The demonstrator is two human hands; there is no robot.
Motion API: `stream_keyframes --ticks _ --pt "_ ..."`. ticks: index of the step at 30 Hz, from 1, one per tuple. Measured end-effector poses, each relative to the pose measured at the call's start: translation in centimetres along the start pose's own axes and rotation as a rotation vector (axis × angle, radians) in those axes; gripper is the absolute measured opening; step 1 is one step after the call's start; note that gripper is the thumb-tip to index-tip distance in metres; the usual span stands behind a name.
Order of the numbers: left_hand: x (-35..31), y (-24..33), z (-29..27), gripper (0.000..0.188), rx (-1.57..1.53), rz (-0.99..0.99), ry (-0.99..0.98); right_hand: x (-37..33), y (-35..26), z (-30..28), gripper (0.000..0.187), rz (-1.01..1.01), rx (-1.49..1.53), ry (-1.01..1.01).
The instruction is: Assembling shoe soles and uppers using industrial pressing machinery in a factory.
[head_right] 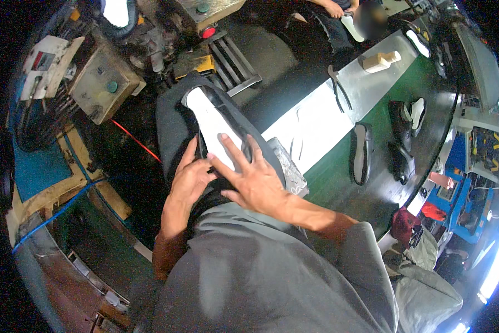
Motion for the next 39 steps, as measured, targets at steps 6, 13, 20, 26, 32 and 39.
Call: stream_keyframes --ticks 6,13,20,26,32,39 --pt "0.3 0.6 0.5 0.087 -0.079 -0.026 0.017 0.9 1.5 0.4 0.082 0.066 -0.043 -0.007" --pt "8.4 13.8 -2.3 0.057 0.807 0.918 0.325 1.2 1.6 -0.9 0.069 0.024 0.075 0.038" --pt "10.8 14.2 -3.1 0.027 0.968 0.995 0.404 1.9 1.6 -1.7 0.063 -0.056 0.105 0.068" --pt "13.7 18.1 -5.6 0.039 0.703 0.733 0.219 2.9 4.5 -3.1 0.068 0.091 0.333 0.033" --pt "13.7 40.4 -5.5 0.07 0.082 0.846 0.186 6.5 5.4 -9.9 0.065 0.093 0.24 0.266" --pt "12.3 45.4 -0.1 0.075 0.051 0.851 0.065 20.4 2.1 -16.6 0.065 -0.034 0.164 0.435"
Point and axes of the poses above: each hand's wrist, its own x-axis towards the middle knuckle, its own z-axis out of the palm, y = z × x, the point moved 10 cm from there along x, towards the middle knuckle, and after that the axes turned 9 degrees about y, right-handed, at the moved point
